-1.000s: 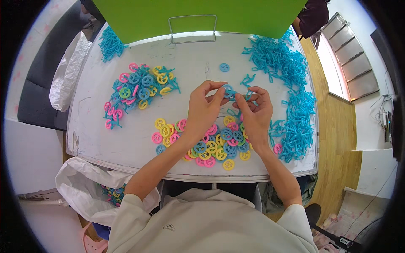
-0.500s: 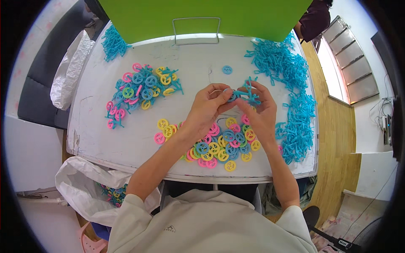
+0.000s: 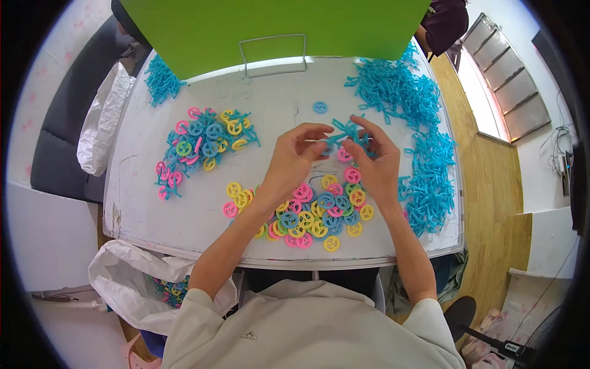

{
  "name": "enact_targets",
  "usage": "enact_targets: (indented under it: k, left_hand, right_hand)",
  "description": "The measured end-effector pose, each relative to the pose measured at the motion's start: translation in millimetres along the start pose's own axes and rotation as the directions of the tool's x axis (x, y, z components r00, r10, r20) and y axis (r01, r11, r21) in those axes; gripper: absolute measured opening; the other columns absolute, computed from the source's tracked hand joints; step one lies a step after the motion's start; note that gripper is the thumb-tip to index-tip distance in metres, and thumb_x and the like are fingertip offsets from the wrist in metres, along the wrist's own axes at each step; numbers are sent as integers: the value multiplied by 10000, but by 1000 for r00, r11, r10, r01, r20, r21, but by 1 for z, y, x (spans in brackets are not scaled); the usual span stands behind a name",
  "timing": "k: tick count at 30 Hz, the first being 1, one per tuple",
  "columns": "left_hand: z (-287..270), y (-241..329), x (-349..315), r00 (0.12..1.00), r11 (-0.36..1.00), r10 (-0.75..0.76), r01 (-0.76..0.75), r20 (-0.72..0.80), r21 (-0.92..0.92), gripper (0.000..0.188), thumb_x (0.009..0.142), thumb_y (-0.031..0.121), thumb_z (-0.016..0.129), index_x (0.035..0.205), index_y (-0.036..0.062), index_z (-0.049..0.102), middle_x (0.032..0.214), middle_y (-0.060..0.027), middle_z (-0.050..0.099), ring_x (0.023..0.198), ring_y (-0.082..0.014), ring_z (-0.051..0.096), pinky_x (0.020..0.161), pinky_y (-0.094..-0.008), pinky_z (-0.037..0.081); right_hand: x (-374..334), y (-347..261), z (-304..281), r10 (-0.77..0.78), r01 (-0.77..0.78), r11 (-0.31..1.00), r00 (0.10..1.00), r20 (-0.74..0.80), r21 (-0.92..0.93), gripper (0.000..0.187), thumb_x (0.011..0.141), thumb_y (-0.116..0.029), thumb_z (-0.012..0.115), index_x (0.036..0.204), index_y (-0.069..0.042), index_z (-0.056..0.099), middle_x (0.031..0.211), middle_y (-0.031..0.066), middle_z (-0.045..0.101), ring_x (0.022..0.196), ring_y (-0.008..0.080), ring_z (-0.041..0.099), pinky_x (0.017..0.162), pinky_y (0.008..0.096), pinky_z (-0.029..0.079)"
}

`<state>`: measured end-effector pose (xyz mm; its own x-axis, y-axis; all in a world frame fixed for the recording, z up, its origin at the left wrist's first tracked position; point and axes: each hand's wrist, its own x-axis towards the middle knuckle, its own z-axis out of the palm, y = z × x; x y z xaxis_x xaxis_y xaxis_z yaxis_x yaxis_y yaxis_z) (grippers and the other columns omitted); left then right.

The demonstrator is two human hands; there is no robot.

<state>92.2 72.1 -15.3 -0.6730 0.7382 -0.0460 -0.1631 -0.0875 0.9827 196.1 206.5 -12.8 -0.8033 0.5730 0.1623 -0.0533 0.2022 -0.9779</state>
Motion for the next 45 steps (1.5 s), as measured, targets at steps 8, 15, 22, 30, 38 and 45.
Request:
enact_targets:
  k: [8, 15, 22, 30, 38, 45]
  left_hand:
    - [-13, 1, 5, 999, 999, 22, -24, 47, 39, 227, 930, 42, 532, 1142, -6, 598, 1052, -61, 633, 944, -141, 608, 860, -291, 523]
    - [-16, 5, 7, 1000, 996, -16, 18, 16, -82, 226, 933, 3, 494, 1134, -13, 597, 1067, -73, 600, 927, -146, 604, 861, -284, 552]
    - [9, 1, 5, 995, 998, 6, 0, 98, -61, 206, 904, -12, 536, 1100, -39, 592, 1069, -101, 596, 926, -179, 629, 817, -302, 576]
    - [8, 4, 33, 970, 987, -54, 16, 237, 162, 185, 869, 25, 599, 1046, -18, 631, 936, -102, 644, 902, -174, 640, 722, -293, 556]
    - [-33, -41, 107, 864, 248, 499, -216, 67, 944, 275, 761, 115, 704, 1033, 88, 671, 940, -178, 648, 785, -341, 628, 720, -371, 502]
    - [-24, -7, 54, 1000, 914, 12, -13, 5, 406, 249, 851, 124, 650, 1084, 38, 637, 1007, -121, 638, 883, -217, 653, 701, -312, 548]
  right_hand:
    - [12, -4, -21, 39, -60, 993, 977, 208, 99, 341, 809, -60, 700, 1143, -48, 635, 885, -12, 623, 789, 31, 536, 664, 190, 436]
    - [15, 15, -38, -308, 449, 708, 891, 335, -545, 365, 838, -35, 663, 1196, -36, 589, 994, 29, 661, 945, 79, 594, 777, 216, 479]
    - [10, 15, -13, -4, -21, 986, 989, 147, 168, 352, 863, -62, 656, 1196, 2, 561, 1053, 57, 645, 977, 104, 596, 797, 250, 493]
    - [11, 21, -11, 32, -24, 985, 998, -49, 168, 234, 914, -125, 611, 1110, 4, 613, 911, 2, 636, 812, 53, 574, 691, 196, 439]
    - [14, 16, -11, 32, -27, 984, 999, -29, 177, 220, 903, -104, 619, 1099, -4, 632, 860, -1, 643, 783, 37, 563, 654, 176, 417]
    - [13, 18, -14, 36, -35, 999, 998, 44, -25, 188, 879, -46, 619, 1056, 13, 643, 861, 15, 651, 779, 41, 573, 679, 190, 460]
